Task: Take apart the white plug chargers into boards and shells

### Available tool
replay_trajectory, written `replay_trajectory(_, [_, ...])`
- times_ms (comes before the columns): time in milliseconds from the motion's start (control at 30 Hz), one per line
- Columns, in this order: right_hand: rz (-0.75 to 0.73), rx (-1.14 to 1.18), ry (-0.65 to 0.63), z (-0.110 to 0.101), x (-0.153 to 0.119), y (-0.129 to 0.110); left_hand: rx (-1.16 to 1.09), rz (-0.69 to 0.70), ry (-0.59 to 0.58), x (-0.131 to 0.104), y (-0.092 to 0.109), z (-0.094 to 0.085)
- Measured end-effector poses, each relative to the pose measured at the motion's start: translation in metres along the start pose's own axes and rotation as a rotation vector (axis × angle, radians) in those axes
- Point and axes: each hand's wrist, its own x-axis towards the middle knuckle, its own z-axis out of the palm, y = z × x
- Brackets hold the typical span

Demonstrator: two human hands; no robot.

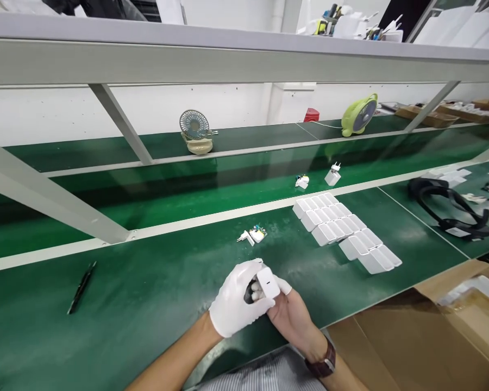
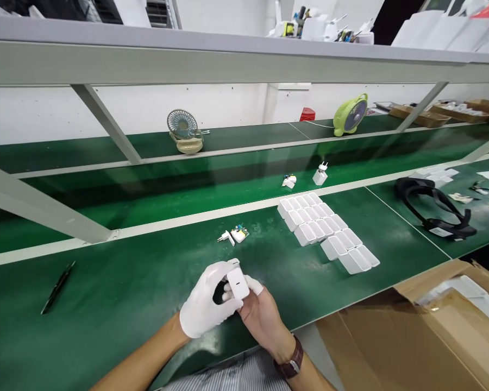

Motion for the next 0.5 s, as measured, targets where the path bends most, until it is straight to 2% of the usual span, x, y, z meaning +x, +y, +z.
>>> replay_trajectory(300, [0.038, 0.065, 0.012, -0.007, 0.003, 0.001, -0.004, -0.074, -0.031, 0.004, 0.002, 0.001])
replay_trajectory(400, [-0.096, -0.049, 0.084, -0.016, 0.005, -0.007, -0.028, -0.102, -0.043, 0.006, -0.001, 0.001])
replay_trajectory(500, [-0.346, -0.477, 0.113, -0.024, 0.002, -0.021, -0.097, -0.253, -0.073, 0.008, -0.006, 0.001])
